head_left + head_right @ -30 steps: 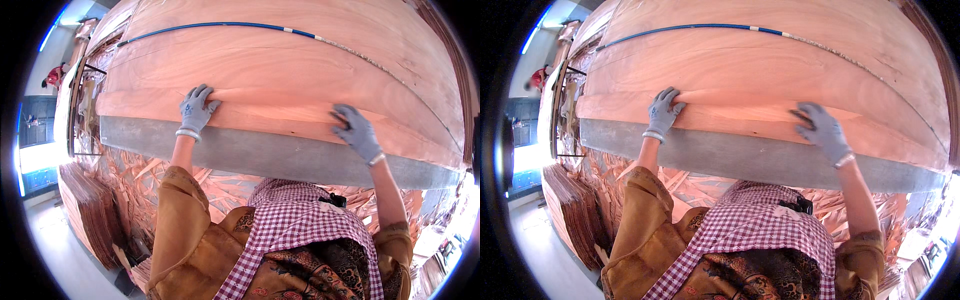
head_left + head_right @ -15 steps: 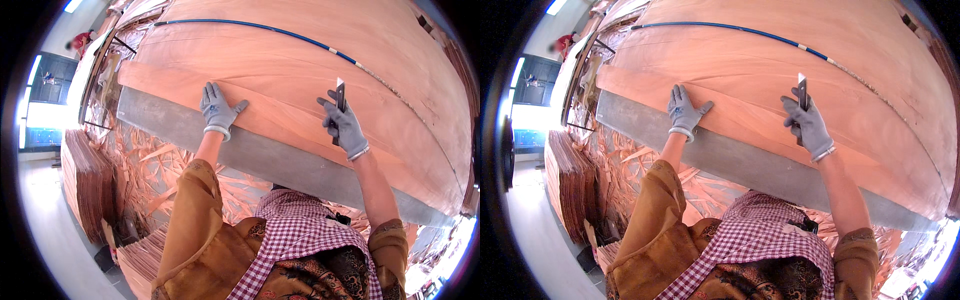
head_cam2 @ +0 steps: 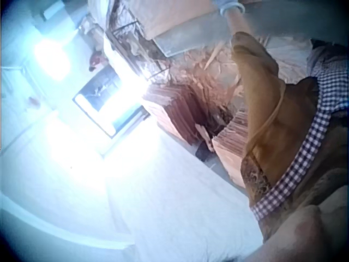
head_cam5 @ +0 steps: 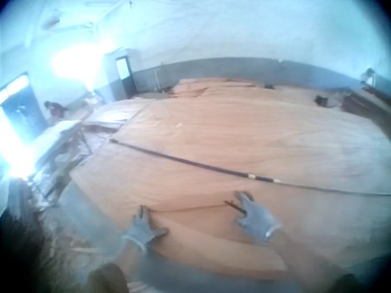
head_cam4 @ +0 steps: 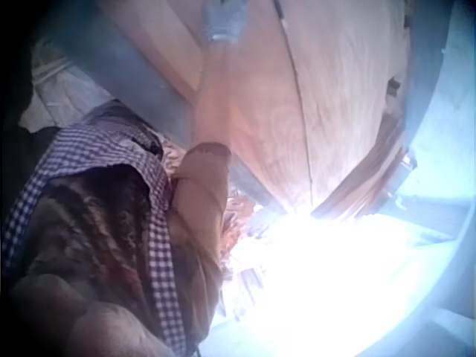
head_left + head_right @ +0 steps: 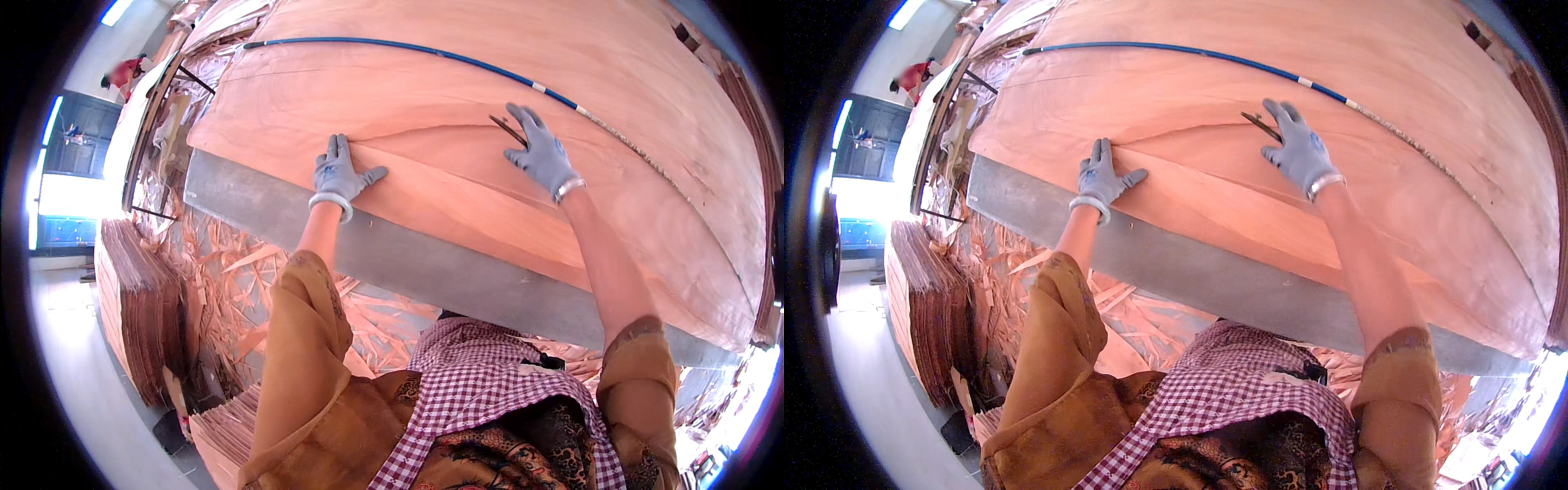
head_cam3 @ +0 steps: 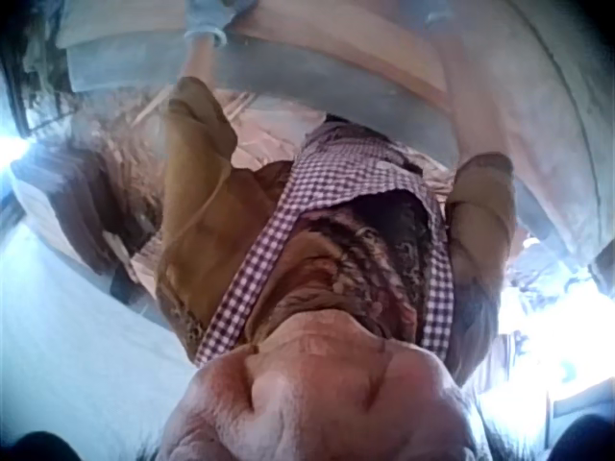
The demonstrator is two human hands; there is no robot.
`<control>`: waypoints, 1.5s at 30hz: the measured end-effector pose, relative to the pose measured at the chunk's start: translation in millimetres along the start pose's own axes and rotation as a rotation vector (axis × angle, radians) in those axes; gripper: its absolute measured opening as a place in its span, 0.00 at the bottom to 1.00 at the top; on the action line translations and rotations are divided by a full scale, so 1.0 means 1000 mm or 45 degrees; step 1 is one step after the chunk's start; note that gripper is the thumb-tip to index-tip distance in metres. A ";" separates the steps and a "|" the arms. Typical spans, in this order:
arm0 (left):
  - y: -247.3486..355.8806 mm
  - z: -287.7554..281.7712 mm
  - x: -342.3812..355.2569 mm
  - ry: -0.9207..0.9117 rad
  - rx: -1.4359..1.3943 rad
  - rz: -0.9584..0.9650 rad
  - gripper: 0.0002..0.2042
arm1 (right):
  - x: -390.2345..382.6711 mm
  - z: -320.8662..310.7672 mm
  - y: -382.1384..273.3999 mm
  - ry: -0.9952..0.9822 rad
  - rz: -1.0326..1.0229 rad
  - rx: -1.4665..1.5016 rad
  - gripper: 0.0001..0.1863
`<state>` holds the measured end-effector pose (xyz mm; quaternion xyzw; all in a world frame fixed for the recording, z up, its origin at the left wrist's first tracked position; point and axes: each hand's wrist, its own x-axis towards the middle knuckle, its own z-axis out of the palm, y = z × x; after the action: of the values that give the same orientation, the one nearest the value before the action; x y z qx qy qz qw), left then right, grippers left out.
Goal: The person cuts small pieces of wood veneer using a utility knife. They measure the veneer, apply tape as a guide, and use the knife to cut out shapes and trim excess material from the edges of a large panel.
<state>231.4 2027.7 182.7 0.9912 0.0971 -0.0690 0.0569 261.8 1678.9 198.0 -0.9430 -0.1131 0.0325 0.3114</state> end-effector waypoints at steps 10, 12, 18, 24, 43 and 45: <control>-0.002 0.000 -0.001 -0.098 -0.065 -0.092 0.53 | 0.046 0.003 0.011 -0.240 0.107 -0.526 0.15; -0.003 0.000 0.000 -0.100 -0.087 -0.092 0.54 | 0.041 0.001 0.005 -0.222 0.038 -0.659 0.12; 0.010 -0.001 0.014 -0.019 0.016 0.050 0.54 | -0.009 -0.052 0.003 -0.039 -0.182 -0.860 0.09; -0.023 0.014 0.006 -0.006 0.039 0.118 0.46 | -0.159 -0.109 -0.036 -0.187 -0.202 -0.503 0.05; -0.026 0.015 -0.074 0.330 0.334 0.941 0.38 | -0.360 -0.086 0.134 0.723 0.881 1.873 0.11; -0.032 0.015 -0.064 0.346 0.336 0.995 0.34 | -0.355 -0.084 0.135 0.765 0.857 1.837 0.11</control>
<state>161.3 2045.8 174.3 0.9524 -0.2884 0.0772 -0.0616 -46.5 1442.0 181.9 -0.4655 0.3092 -0.0640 0.8268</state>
